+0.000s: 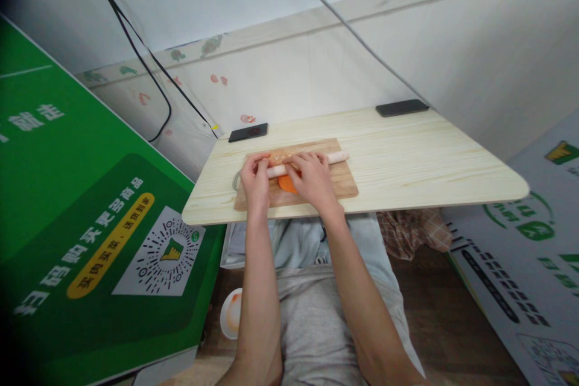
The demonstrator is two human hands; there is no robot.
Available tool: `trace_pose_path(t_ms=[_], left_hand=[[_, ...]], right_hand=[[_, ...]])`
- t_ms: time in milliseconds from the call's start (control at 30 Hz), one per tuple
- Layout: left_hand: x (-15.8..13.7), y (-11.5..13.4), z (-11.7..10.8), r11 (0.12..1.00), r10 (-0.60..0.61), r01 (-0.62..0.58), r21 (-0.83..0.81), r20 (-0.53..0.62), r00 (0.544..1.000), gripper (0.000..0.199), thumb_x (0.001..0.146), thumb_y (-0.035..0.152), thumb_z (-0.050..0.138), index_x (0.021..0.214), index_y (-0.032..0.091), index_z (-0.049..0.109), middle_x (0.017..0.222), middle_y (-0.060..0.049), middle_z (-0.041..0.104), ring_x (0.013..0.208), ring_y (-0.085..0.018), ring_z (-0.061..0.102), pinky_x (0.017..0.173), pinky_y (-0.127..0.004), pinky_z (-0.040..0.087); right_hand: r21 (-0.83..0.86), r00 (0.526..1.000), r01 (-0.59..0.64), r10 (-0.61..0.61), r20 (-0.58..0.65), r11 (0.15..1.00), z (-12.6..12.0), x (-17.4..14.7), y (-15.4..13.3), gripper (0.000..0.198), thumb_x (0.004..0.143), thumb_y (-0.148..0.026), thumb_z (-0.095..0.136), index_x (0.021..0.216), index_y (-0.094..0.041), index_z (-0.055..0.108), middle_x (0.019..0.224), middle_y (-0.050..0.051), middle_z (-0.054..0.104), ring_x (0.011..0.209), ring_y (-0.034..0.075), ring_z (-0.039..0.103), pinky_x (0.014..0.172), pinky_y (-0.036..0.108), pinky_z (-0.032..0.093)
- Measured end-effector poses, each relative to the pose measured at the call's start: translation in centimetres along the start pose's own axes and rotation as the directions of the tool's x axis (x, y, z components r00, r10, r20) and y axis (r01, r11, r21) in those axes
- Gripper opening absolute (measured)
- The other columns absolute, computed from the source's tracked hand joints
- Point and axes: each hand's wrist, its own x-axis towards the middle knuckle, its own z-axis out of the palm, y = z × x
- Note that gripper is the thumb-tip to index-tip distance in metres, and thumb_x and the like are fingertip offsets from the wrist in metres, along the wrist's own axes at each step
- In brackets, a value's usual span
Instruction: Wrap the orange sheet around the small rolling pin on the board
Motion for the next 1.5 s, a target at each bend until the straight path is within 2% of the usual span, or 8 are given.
trace_pose_path(t_ms=[400,767,1500], left_hand=[[-0.06,-0.23,-0.09,1.0,-0.015,0.014,0.02,0.011,1.0,0.015,0.093,0.023,0.063,0.096,0.021,0.078,0.094,-0.004,0.08,0.087,-0.019,0.073,0.084,-0.031,0.058],[-0.02,0.25,0.06,1.0,-0.025,0.025,0.015,-0.003,1.0,0.015,0.091,0.021,0.063,0.092,0.021,0.077,0.089,-0.003,0.079,0.084,-0.018,0.073,0.082,-0.03,0.058],[-0.04,0.13,0.05,1.0,-0.028,0.028,0.008,0.004,1.0,0.014,0.092,0.022,0.063,0.094,0.021,0.077,0.091,-0.003,0.079,0.084,-0.018,0.073,0.082,-0.03,0.059]], right_hand=[[-0.017,1.0,-0.008,0.008,-0.011,1.0,0.0,-0.06,-0.19,0.025,0.101,-0.019,0.057,0.104,-0.026,0.081,0.116,0.008,0.084,0.119,0.031,0.07,0.113,0.051,0.036],[-0.017,1.0,-0.002,0.003,0.013,1.0,0.04,0.16,0.12,0.024,0.11,-0.026,0.056,0.106,-0.026,0.08,0.119,0.009,0.084,0.12,0.031,0.071,0.111,0.051,0.037],[-0.04,1.0,-0.002,0.002,0.006,0.999,0.03,0.15,0.04,0.025,0.11,-0.03,0.056,0.103,-0.026,0.079,0.113,0.009,0.084,0.115,0.031,0.07,0.111,0.05,0.036]])
